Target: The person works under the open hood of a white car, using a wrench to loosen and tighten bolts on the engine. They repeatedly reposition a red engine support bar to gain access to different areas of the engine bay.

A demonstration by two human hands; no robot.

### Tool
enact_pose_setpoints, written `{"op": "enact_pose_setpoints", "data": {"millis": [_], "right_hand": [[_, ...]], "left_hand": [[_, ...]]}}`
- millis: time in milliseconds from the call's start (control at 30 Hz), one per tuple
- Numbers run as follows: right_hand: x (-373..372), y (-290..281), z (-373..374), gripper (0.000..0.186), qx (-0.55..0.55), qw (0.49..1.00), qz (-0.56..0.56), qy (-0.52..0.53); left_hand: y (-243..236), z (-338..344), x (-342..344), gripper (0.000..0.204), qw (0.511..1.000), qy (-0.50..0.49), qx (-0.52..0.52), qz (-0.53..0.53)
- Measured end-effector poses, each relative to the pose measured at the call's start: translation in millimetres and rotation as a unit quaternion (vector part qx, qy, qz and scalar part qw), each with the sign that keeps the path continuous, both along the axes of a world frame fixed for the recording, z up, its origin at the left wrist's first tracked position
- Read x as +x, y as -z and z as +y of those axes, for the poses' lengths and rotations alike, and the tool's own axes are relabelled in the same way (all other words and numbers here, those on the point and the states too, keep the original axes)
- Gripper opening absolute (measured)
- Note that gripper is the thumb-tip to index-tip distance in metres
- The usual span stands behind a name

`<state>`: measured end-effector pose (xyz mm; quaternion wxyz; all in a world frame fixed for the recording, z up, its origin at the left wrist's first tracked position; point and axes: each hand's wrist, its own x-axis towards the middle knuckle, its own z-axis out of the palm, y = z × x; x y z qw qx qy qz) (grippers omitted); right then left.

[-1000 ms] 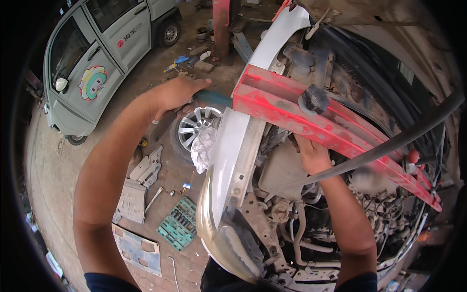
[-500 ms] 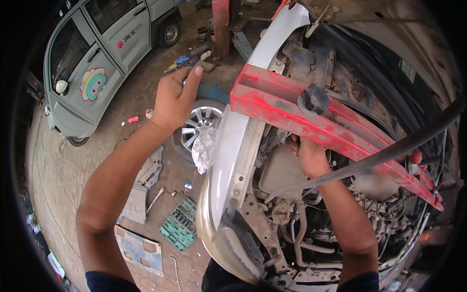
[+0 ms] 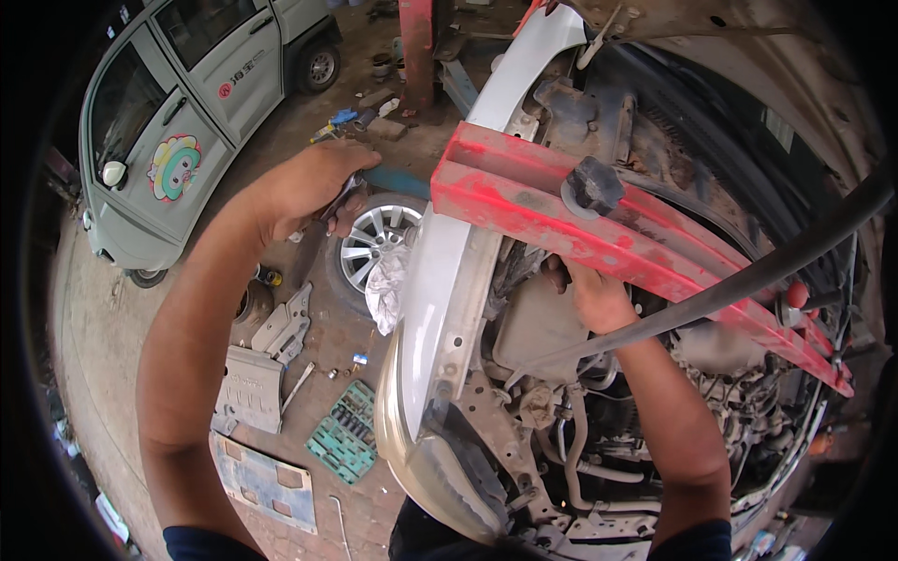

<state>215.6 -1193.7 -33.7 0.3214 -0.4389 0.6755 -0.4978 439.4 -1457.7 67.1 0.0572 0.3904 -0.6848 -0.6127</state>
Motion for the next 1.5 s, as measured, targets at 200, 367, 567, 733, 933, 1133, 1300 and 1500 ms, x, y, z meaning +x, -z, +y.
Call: {"op": "enact_pose_setpoints", "data": {"millis": [200, 367, 567, 733, 933, 1133, 1300, 1500], "right_hand": [[0.1, 10.0, -7.1, 0.024, -0.037, 0.996, 0.071, -0.036], [9.2, -4.2, -8.6, 0.023, 0.009, 1.0, -0.006, -0.008], [0.6, 5.6, -3.8, 0.027, -0.014, 0.996, 0.081, -0.038], [7.8, -1.2, -7.2, 0.029, -0.012, 0.998, -0.067, -0.007], [9.5, -2.2, -6.3, 0.029, -0.028, 0.999, -0.025, 0.004], [5.5, -1.1, -7.5, 0.027, -0.006, 0.999, -0.044, -0.014], [10.3, -2.1, -10.1, 0.028, -0.02, 0.997, -0.068, -0.017], [7.1, 2.5, -5.5, 0.028, -0.022, 0.997, -0.078, -0.008]], "left_hand": [[-35.9, -33.8, 3.2, 0.043, 0.978, 0.102, 0.097, -0.154], [-14.9, -37.5, 5.1, 0.047, 0.968, 0.13, 0.09, -0.196], [-7.2, -26.1, 13.0, 0.052, 0.929, 0.173, 0.24, -0.224], [4.3, -3.9, 16.3, 0.038, 0.973, 0.026, 0.148, -0.174], [6.2, -5.9, 1.1, 0.04, 0.997, 0.011, -0.076, -0.014], [55.8, 2.0, 0.7, 0.036, 0.89, -0.032, -0.443, 0.103], [89.4, -1.0, -4.9, 0.025, 0.805, -0.105, -0.545, 0.21], [19.3, -7.9, -13.2, 0.041, 0.944, 0.053, -0.324, -0.015]]}}
